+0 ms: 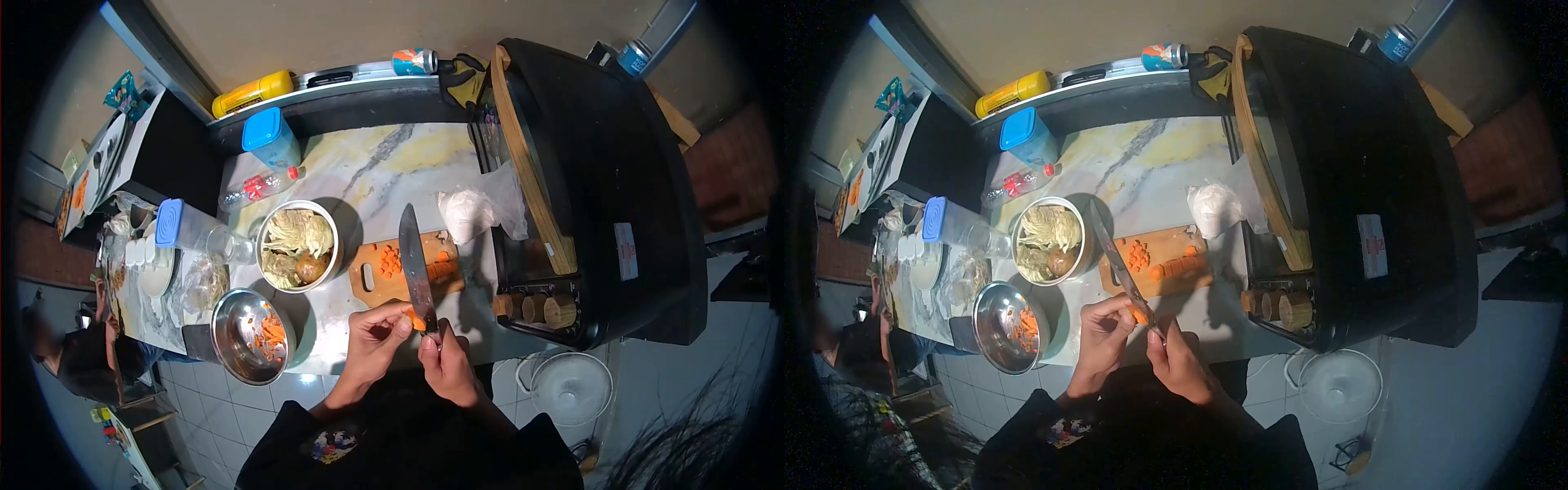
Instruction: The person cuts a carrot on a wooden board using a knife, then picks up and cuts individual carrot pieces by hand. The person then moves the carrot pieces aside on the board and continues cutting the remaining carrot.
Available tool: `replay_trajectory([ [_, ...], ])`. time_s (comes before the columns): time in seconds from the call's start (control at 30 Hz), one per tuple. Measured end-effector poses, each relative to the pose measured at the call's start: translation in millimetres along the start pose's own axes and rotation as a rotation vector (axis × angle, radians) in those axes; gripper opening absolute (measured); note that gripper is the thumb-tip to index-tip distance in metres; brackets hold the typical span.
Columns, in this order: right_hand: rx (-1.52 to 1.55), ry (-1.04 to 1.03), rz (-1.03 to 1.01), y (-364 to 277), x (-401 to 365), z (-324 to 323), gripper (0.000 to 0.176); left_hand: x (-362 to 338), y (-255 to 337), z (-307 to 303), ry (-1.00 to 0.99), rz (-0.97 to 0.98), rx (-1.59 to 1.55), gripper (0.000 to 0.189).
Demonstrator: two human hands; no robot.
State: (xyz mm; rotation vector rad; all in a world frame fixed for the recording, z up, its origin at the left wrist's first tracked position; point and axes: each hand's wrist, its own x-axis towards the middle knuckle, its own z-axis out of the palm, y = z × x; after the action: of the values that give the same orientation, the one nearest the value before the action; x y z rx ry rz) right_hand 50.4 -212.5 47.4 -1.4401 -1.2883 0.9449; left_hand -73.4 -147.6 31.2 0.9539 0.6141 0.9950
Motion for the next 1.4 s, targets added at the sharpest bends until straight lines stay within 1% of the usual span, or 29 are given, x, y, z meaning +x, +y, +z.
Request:
replay_trajectory([
  [0.07,-0.005,-0.009,0.007,-0.4,-0.8,-0.5,0.01,-0.2,0.4,-0.1,-0.018,0.029,-0.028,0.024],
  [0.17,-0.011,-0.005,0.017,-0.8,0.1,0.7,0.01,1.6,4.3,2.8,0.018,0.003,-0.03,0.024],
  [0.23,-0.014,-0.004,0.019,0.8,2.5,1.9,0.01,5.8,5.5,0.8,0.039,-0.022,0.07,0.023],
  [0.27,-0.054,0.018,0.031,4.4,4.2,3.3,0.01,9.0,5.1,-2.6,0.045,-0.022,0.069,0.023],
  [0.3,-0.096,0.038,0.043,9.2,6.5,4.7,0.01,14.0,2.4,-8.4,0.053,-0.03,0.159,0.023],
  [0.33,-0.142,0.078,0.019,17.9,9.9,7.7,0.011,19.8,-1.6,-15.0,0.059,-0.038,0.25,0.024],
  [0.4,-0.23,0.131,0.096,42.5,14.7,14.6,0.012,31.0,-12.5,-26.2,0.121,-0.073,0.377,0.023],
  [0.43,-0.203,0.155,0.132,53.3,17.5,17.3,0.014,35.1,-19.8,-34.1,0.139,-0.057,0.43,0.023],
  [0.47,-0.261,0.168,0.155,68.7,19.5,20.9,0.013,38.5,-27.0,-43.9,0.158,-0.042,0.484,0.023],
  [0.53,-0.392,0.164,0.145,99.5,19.7,28.9,0.016,46.6,-36.0,-59.3,0.176,-0.018,0.528,0.023],
  [0.57,-0.394,0.163,0.145,109.2,19.8,31.3,0.016,51.0,-38.1,-62.6,0.189,0.008,0.57,0.023],
  [0.63,-0.456,0.145,0.178,115.8,22.8,38.0,0.019,59.8,-30.0,-60.4,0.184,-0.004,0.618,0.023],
  [0.7,-0.428,0.146,0.207,117.3,23.3,42.8,0.02,68.9,-25.7,-61.2,0.181,-0.014,0.667,0.023],
  [0.77,-0.403,0.148,0.238,115.9,22.7,42.7,0.022,76.5,-25.5,-63.0,0.114,0.044,0.721,0.024],
  [0.8,-0.399,0.121,0.285,113.3,23.5,41.5,0.022,78.7,-26.1,-63.7,0.081,0.076,0.748,0.024],
  [0.83,-0.394,0.094,0.331,112.0,24.3,41.1,0.025,79.6,-27.4,-64.2,0.081,0.077,0.747,0.024],
  [0.9,-0.406,0.089,0.356,113.4,22.8,40.7,0.025,80.5,-31.2,-63.9,0.045,0.123,0.834,0.022],
  [0.93,-0.417,0.084,0.377,114.7,22.6,39.9,0.025,79.1,-32.6,-63.2,0.04,0.124,0.831,0.022],
  [1.0,-0.431,0.092,0.365,118.3,20.9,39.6,0.025,70.5,-34.8,-63.1,-0.052,0.063,0.9,0.02],
  [1.03,-0.444,0.095,0.355,119.2,20.4,39.1,0.024,67.2,-37.1,-61.1,-0.1,0.048,0.961,0.021],
  [1.07,-0.443,0.096,0.357,119.4,19.8,37.2,0.024,62.8,-41.7,-59.5,-0.102,0.047,0.962,0.021],
  [1.13,-0.331,0.064,0.385,110.9,20.4,31.9,0.024,54.7,-49.4,-54.1,-0.136,0.111,1.232,0.029],
  [1.17,-0.33,0.066,0.386,107.2,21.0,30.9,0.024,52.7,-51.3,-50.2,-0.142,0.044,1.288,0.037],
  [1.23,-0.248,0.11,0.362,102.4,21.7,28.4,0.025,49.5,-65.6,-51.0,-0.112,0.052,1.297,0.036],
  [1.33,-0.312,0.141,0.322,114.4,18.1,30.2,0.026,51.9,-75.0,-48.5,-0.054,0.081,1.312,0.035],
  [1.4,-0.312,0.123,0.347,115.8,17.7,28.4,0.026,55.1,-74.7,-47.2,-0.029,0.102,1.317,0.035],
])
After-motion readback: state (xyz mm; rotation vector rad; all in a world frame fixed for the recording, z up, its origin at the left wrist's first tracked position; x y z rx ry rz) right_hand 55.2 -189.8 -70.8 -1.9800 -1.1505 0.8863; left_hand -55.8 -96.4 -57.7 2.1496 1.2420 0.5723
